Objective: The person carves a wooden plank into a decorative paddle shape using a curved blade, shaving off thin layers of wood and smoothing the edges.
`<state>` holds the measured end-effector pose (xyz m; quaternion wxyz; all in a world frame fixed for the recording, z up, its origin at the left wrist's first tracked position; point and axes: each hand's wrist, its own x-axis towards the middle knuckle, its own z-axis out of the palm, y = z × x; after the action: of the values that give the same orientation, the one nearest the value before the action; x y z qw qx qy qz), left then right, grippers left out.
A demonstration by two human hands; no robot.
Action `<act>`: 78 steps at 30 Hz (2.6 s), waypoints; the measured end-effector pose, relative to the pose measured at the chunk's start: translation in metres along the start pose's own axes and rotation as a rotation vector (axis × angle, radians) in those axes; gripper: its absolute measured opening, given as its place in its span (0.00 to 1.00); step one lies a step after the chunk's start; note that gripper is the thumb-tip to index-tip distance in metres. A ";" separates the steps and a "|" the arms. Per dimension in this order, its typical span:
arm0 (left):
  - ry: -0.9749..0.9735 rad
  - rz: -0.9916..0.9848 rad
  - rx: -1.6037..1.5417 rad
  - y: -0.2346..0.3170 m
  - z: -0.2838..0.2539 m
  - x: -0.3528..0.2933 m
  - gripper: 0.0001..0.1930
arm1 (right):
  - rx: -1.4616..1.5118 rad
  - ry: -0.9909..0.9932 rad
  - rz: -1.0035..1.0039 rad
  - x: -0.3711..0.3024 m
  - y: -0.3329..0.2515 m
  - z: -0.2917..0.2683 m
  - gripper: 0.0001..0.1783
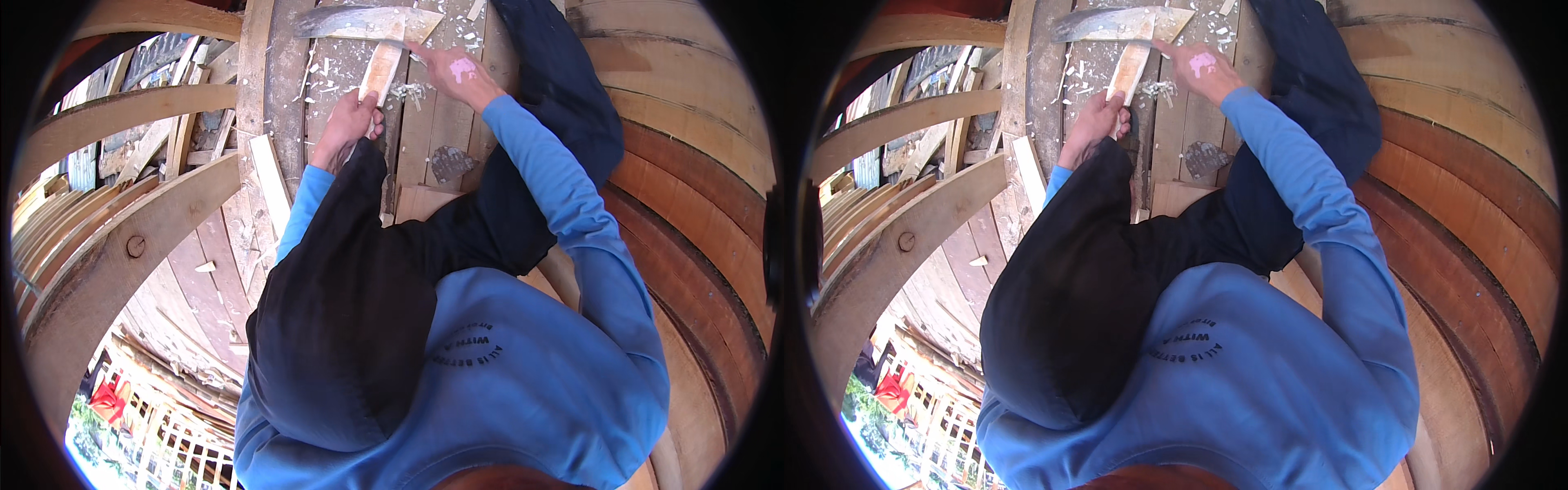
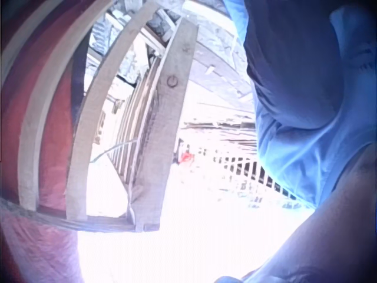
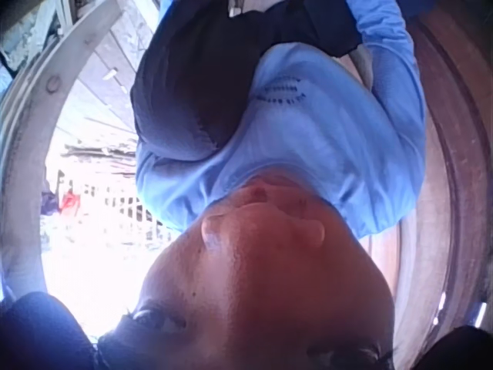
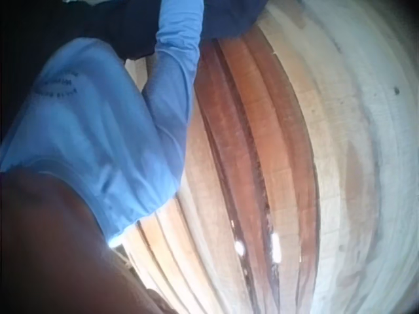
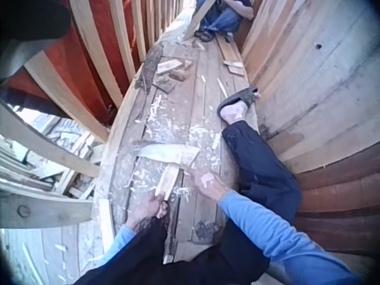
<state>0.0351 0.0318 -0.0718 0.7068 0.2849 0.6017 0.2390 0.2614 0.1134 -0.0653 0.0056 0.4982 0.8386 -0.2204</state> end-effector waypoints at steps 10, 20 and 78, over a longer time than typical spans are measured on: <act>0.014 0.028 -0.017 -0.002 -0.003 0.005 0.15 | 0.080 0.020 0.077 -0.002 -0.015 0.005 0.34; 0.020 0.018 -0.035 0.000 -0.004 0.003 0.15 | 0.056 0.012 0.011 0.002 -0.031 0.012 0.35; -0.069 -0.014 -0.133 -0.009 -0.014 0.001 0.14 | -0.012 0.005 0.120 0.021 -0.009 -0.011 0.36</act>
<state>0.0217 0.0280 -0.0802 0.7463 0.2413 0.5617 0.2633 0.2459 0.1321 -0.0568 0.0197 0.5480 0.8086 -0.2134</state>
